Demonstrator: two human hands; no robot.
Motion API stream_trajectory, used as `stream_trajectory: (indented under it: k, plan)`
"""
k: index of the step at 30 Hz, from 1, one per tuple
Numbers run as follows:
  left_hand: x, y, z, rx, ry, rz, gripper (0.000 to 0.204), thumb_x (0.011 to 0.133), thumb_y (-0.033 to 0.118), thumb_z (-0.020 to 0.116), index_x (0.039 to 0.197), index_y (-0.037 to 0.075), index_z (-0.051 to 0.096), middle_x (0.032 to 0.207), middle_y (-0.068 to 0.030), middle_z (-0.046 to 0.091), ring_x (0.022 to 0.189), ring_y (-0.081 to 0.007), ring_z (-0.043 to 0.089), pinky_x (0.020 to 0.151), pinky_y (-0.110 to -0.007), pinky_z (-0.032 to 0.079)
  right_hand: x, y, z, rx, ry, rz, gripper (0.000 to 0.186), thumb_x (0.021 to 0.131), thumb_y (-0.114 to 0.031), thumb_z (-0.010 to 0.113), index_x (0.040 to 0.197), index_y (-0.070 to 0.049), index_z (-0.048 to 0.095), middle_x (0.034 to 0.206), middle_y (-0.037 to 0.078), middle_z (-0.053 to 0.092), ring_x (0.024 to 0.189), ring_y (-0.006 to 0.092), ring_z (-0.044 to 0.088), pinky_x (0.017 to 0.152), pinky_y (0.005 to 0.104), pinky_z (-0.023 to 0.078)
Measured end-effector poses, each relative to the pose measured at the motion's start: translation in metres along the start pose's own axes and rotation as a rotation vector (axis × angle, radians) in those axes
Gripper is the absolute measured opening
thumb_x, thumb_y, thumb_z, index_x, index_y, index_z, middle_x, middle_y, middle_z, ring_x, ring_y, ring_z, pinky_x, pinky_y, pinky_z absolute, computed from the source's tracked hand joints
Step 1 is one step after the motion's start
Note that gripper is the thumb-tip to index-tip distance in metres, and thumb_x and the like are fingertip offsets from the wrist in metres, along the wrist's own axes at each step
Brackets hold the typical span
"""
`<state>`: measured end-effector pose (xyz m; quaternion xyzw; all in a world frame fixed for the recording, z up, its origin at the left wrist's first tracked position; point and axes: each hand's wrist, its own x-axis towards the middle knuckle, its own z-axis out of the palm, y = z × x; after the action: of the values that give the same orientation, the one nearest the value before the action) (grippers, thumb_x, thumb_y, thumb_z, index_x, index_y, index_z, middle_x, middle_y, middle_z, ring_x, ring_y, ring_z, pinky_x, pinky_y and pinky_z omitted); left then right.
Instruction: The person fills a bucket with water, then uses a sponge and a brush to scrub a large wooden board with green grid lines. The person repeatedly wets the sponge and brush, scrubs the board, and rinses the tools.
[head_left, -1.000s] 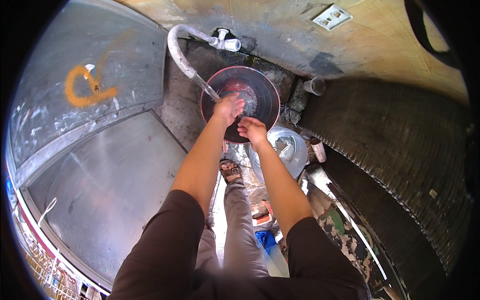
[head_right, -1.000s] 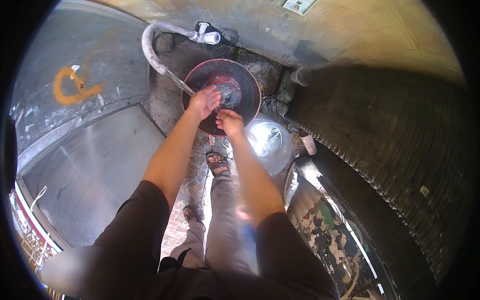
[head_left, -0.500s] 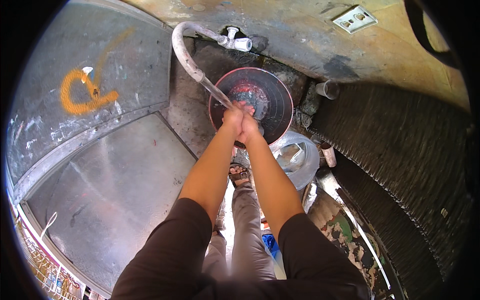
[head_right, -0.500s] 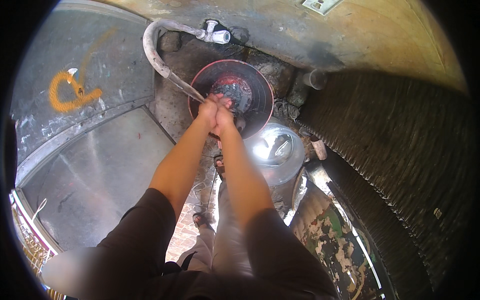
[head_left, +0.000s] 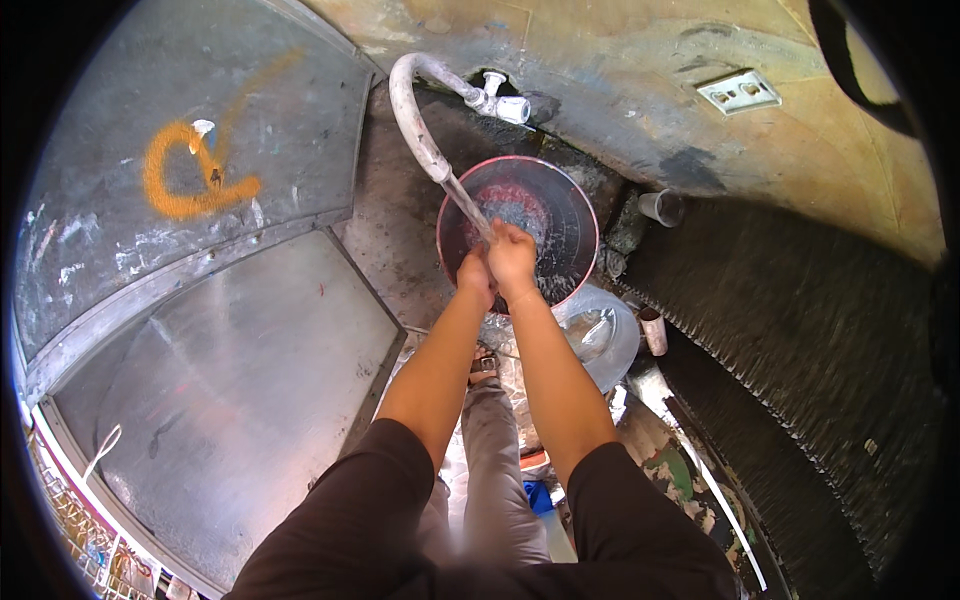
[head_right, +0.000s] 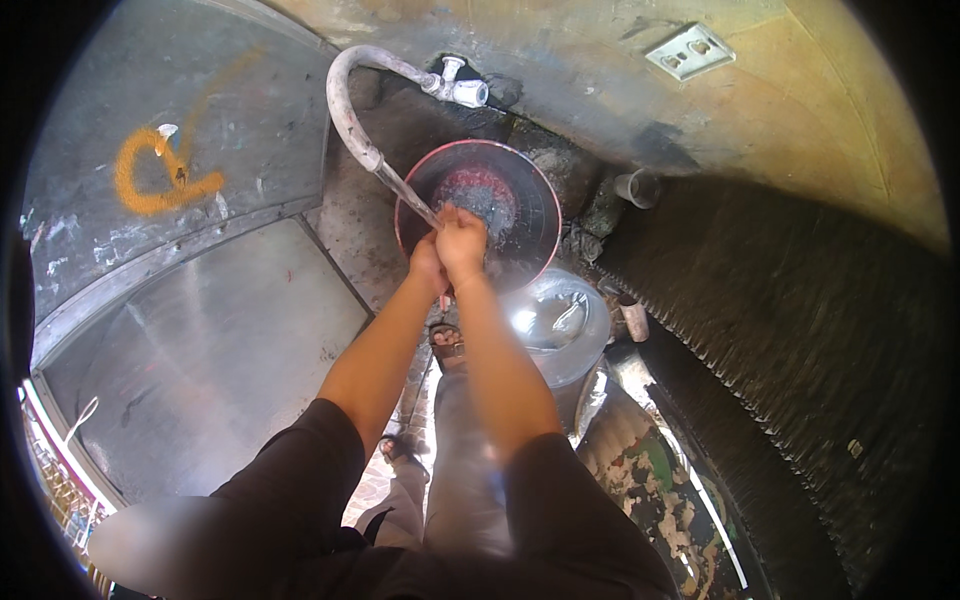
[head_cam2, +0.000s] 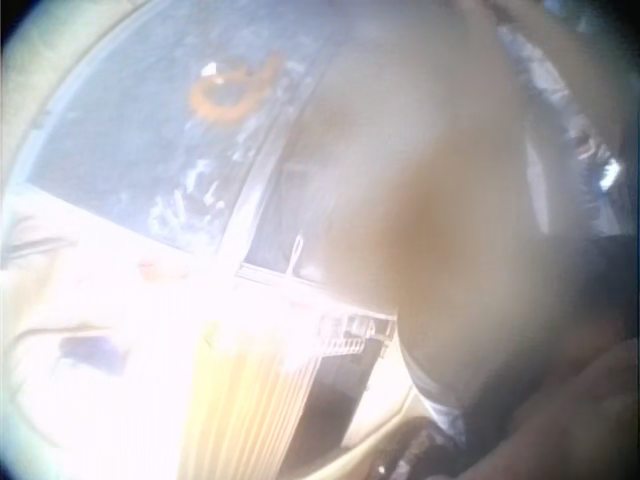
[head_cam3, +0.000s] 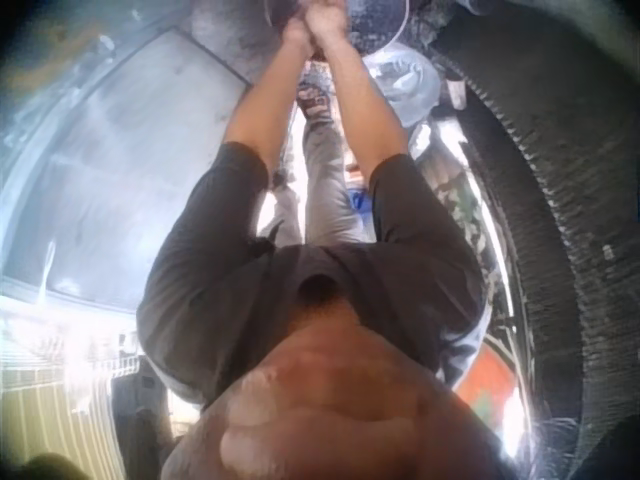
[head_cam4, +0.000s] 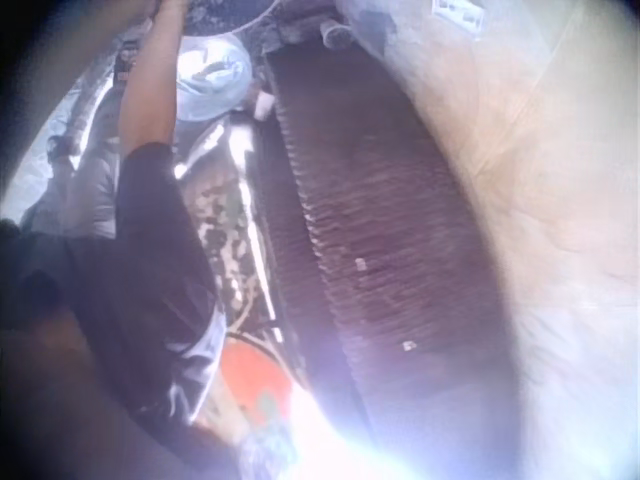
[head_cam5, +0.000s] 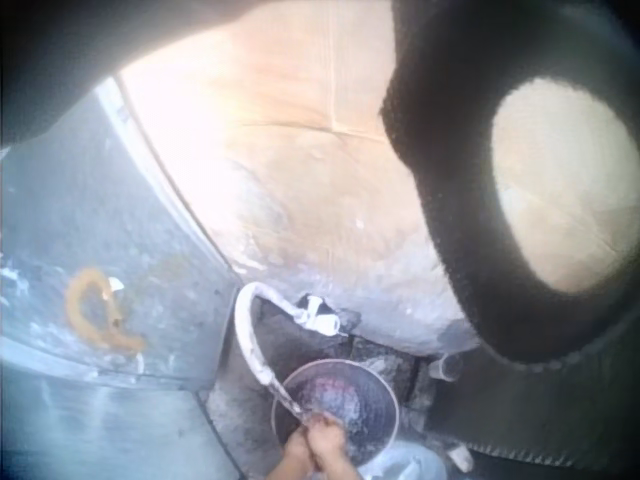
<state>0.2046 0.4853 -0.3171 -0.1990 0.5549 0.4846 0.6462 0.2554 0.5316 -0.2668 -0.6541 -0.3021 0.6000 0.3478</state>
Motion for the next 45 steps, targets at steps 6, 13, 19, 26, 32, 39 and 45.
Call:
stream_trajectory:
  k: [6,13,19,26,32,39,45]
  plan:
    - [-0.006,0.0,0.046,0.178,-0.146,-0.135,0.039,0.089,0.027,0.04,0.123,0.008,0.041,0.11,-0.0117,0.052,0.099,-0.0239,0.052,0.085,-0.037,0.042,0.082,-0.05,-0.024,-0.647,0.104,-0.651,0.026,0.072,-0.001,0.048,0.098,0.001,0.05,0.091,0.023,0.055,0.087,0.039,0.054,0.076,0.0442,0.044]
    - [0.036,-0.041,0.018,0.316,-0.403,0.099,0.037,0.083,0.026,0.05,0.115,0.007,0.047,0.106,-0.011,0.054,0.096,-0.023,0.052,0.08,-0.037,0.042,0.191,-0.096,0.015,-0.92,-0.257,-0.528,0.048,0.083,-0.031,0.053,0.122,-0.005,0.041,0.117,0.021,0.048,0.112,0.032,0.043,0.093,0.0353,0.035]
    - [0.059,-0.072,-0.04,0.556,-0.692,0.414,0.033,0.082,0.027,0.052,0.109,0.008,0.049,0.099,-0.0097,0.056,0.084,-0.0206,0.057,0.067,-0.033,0.045,0.19,-0.121,0.04,-0.476,-0.217,0.288,0.06,0.087,-0.046,0.039,0.11,0.009,0.049,0.11,0.029,0.051,0.105,0.0355,0.05,0.092,0.0374,0.037]
    - [-0.075,-0.004,0.008,0.278,0.106,-0.059,0.039,0.082,0.029,0.055,0.113,0.006,0.048,0.101,-0.0106,0.057,0.091,-0.0212,0.056,0.077,-0.035,0.041,0.133,-0.067,-0.063,-1.054,0.356,-0.364,0.066,0.078,-0.047,0.051,0.118,0.006,0.043,0.118,0.026,0.047,0.114,0.0375,0.041,0.095,0.0399,0.034]
    - [-0.141,-0.039,-0.066,0.213,0.219,0.102,0.035,0.079,0.025,0.059,0.107,0.005,0.051,0.094,-0.008,0.06,0.082,-0.0166,0.058,0.068,-0.03,0.041,0.07,0.009,-0.164,-1.071,-0.199,0.194,0.054,0.073,-0.03,0.065,0.109,0.006,0.047,0.102,0.023,0.057,0.094,0.0313,0.057,0.085,0.035,0.043]
    - [-0.213,-0.051,-0.125,0.392,0.354,0.013,0.03,0.076,0.017,0.059,0.103,0.005,0.054,0.087,-0.0057,0.061,0.08,-0.0152,0.058,0.061,-0.026,0.042,0.049,0.028,-0.138,-0.794,-0.105,0.123,0.029,0.073,-0.01,0.059,0.093,0.011,0.052,0.086,0.021,0.06,0.071,0.0278,0.062,0.056,0.0352,0.051]
    - [-0.291,-0.051,-0.176,0.771,0.272,0.191,0.026,0.079,0.021,0.061,0.095,0.0,0.058,0.079,-0.0066,0.061,0.07,-0.0142,0.057,0.062,-0.025,0.044,-0.012,0.008,-0.082,-0.461,-0.245,0.196,0.017,0.076,-0.001,0.05,0.082,0.014,0.047,0.068,0.022,0.058,0.046,0.0292,0.059,0.036,0.0348,0.05]
